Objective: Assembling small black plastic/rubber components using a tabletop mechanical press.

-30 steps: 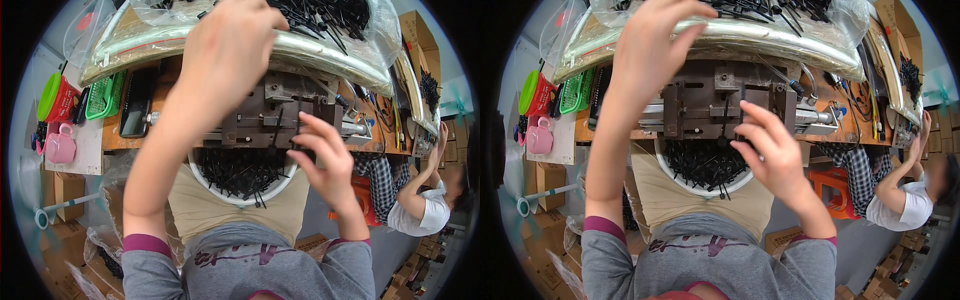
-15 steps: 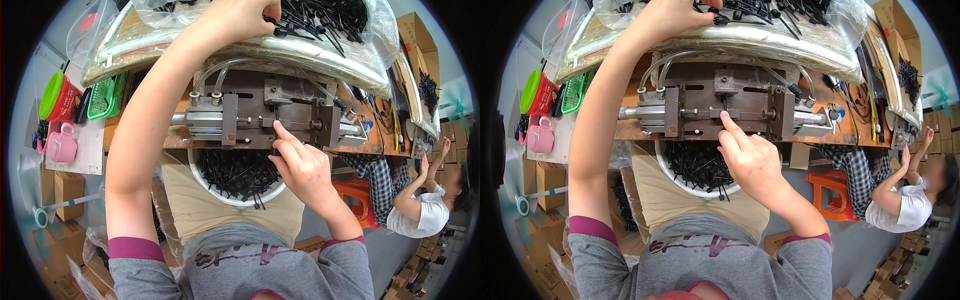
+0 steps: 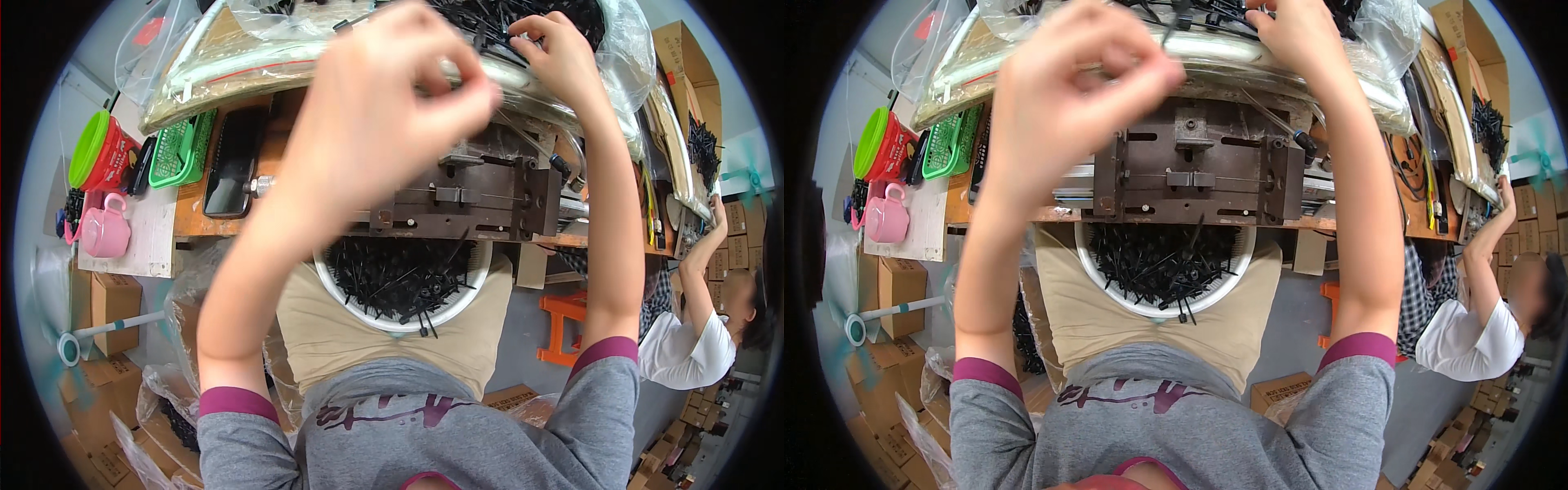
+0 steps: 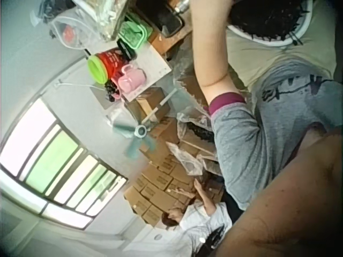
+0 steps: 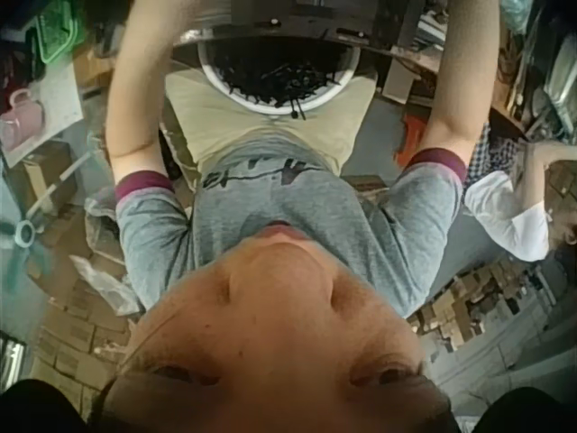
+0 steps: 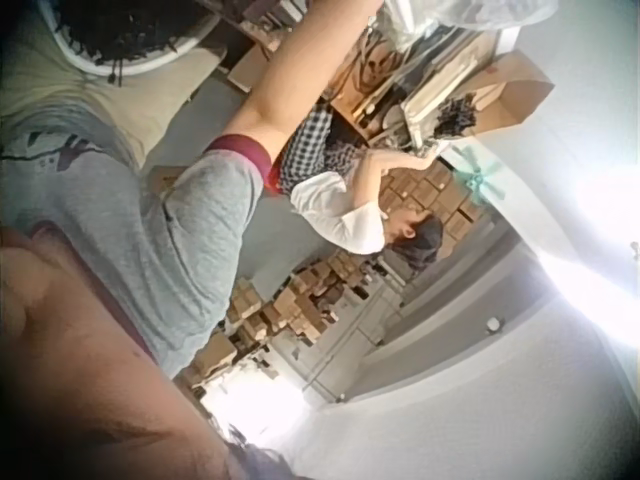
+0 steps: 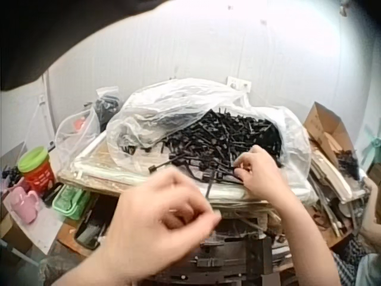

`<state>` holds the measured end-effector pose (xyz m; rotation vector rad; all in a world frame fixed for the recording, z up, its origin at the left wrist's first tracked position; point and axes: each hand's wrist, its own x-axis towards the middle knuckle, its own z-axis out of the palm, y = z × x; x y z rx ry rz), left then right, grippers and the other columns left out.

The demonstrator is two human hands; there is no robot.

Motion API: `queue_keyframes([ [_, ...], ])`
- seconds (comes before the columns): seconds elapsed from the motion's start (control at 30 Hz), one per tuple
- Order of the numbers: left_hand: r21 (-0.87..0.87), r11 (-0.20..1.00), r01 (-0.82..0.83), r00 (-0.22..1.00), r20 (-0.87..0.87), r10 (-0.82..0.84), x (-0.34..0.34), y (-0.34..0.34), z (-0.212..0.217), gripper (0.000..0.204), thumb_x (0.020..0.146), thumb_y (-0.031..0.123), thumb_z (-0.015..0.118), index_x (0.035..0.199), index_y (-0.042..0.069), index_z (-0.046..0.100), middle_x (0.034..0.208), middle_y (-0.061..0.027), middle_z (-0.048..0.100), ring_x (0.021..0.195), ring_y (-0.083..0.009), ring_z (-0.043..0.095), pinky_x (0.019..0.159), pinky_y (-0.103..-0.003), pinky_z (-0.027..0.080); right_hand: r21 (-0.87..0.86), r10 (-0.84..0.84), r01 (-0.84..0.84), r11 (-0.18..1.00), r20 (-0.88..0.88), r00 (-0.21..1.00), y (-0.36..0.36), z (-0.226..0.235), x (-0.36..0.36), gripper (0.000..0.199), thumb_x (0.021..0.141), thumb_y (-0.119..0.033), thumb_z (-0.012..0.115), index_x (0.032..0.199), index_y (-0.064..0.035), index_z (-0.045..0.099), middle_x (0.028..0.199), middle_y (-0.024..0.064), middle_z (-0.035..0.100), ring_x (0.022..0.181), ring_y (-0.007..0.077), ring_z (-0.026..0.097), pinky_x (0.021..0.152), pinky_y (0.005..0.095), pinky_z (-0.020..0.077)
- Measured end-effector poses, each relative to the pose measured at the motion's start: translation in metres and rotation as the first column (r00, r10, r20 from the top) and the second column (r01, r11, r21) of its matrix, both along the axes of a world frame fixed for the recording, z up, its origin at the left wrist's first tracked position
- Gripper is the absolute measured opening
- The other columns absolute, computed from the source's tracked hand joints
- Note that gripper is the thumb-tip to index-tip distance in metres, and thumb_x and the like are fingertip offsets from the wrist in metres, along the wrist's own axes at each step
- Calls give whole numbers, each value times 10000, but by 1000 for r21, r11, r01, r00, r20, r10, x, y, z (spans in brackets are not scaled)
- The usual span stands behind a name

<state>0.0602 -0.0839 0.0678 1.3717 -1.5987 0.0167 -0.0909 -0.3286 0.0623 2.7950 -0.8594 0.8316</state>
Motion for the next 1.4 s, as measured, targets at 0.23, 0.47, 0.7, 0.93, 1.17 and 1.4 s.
queue_keyframes([
  [0.23,155,987,-39,982,191,8,-62,69,-100,264,737,66,814,974,6,714,1304,-177,655,748,-222,702,712,-294,586,36,142,-151,988,194,971,23,-5,7,192,835,-88,741,1000,-4,688,879,139,689,751,257,659,693,342,519],
  [0.47,165,982,-96,915,403,22,-73,51,-111,253,720,135,808,931,36,711,1286,-167,673,565,-191,610,556,-284,499,405,36,-313,859,562,827,69,10,-29,219,923,-143,714,1090,-1,713,918,81,712,742,159,674,687,260,524],
  [0.7,278,957,-80,907,418,-45,-65,53,-93,257,726,167,821,923,49,705,1215,-149,704,595,-217,641,583,-306,525,641,-71,-457,617,624,778,146,-5,-57,153,919,-56,707,1021,58,689,956,96,735,779,144,691,722,251,571],
  [0.93,-174,971,-167,906,362,221,-4,-16,-18,200,777,112,815,943,34,735,1041,-101,720,843,-210,713,688,-310,598,289,255,-301,909,186,949,203,-58,-83,295,772,34,768,1044,4,657,1280,181,601,1062,329,651,840,367,571],
  [1.17,184,976,-117,973,216,76,33,-101,-7,177,796,94,710,943,-3,731,882,-181,733,870,-351,711,802,-418,563,222,230,-233,947,39,972,220,-91,-69,247,754,-51,769,966,-31,642,1355,161,628,646,201,676,602,301,554],
  [1.4,75,993,90,987,-141,-79,21,-65,10,182,793,64,741,942,-38,722,834,-183,722,822,-260,728,720,-347,574,227,223,-200,953,-77,972,214,-78,-69,279,765,-112,789,1003,-50,656,1323,141,654,589,200,667,568,295,547],
])
